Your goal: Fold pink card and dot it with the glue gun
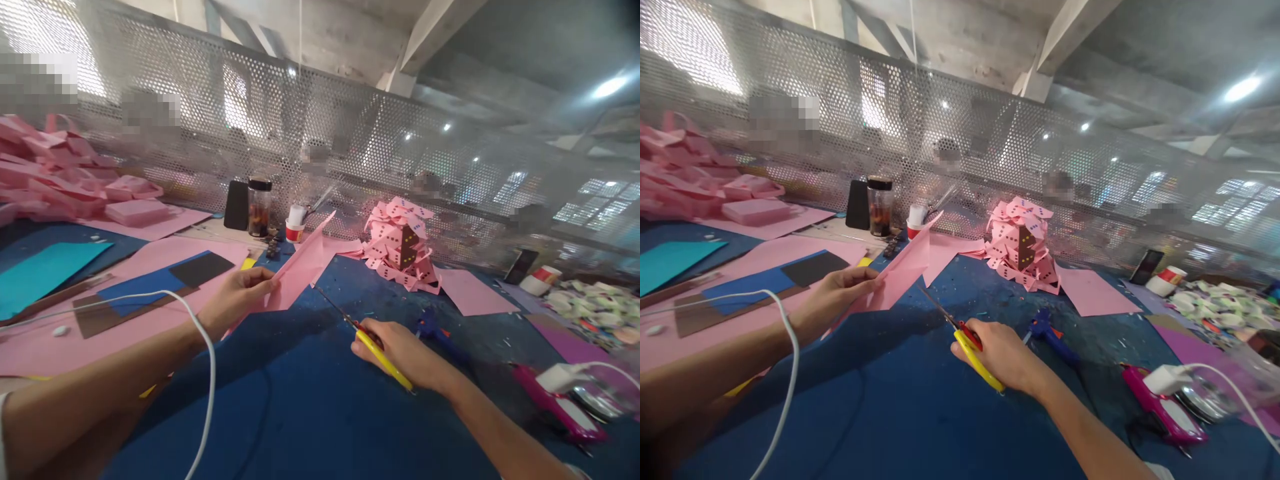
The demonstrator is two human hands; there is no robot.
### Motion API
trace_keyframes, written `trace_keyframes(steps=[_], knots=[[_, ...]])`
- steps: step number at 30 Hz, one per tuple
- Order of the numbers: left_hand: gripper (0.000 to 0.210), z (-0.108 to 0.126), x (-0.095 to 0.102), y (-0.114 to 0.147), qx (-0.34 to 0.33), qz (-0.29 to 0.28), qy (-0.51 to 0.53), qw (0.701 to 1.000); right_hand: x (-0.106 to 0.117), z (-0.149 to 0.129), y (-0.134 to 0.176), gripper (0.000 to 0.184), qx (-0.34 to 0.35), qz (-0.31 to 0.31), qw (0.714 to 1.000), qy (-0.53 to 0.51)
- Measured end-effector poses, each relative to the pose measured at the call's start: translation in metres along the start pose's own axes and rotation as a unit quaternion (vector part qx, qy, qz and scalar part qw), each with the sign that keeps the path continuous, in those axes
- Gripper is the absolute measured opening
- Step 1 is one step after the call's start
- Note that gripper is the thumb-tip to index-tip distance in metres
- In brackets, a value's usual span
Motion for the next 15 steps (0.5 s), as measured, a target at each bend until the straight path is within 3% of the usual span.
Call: trace_keyframes(steps=[3, 15], knots=[[0.033, -0.002, 0.001, 0.000, -0.001, 0.008, 0.004, 1.000, 0.000, 0.001, 0.001, 0.035, -0.002, -0.002, 1.000, -0.009], [0.038, 0.002, -0.020, 0.013, 0.005, -0.046, -0.010, 0.999, -0.007, -0.015, 0.002, 0.033, 0.006, -0.016, 0.999, -0.041]])
Point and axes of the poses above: each hand's wrist, its own y-axis away from the middle knuckle, its own x-axis out of the back of the hand, z = x × y, the point moved 10 cm from there along -y, towards the middle knuckle, and after that the axes turned 15 degrees about x, right-handed, at the moved point
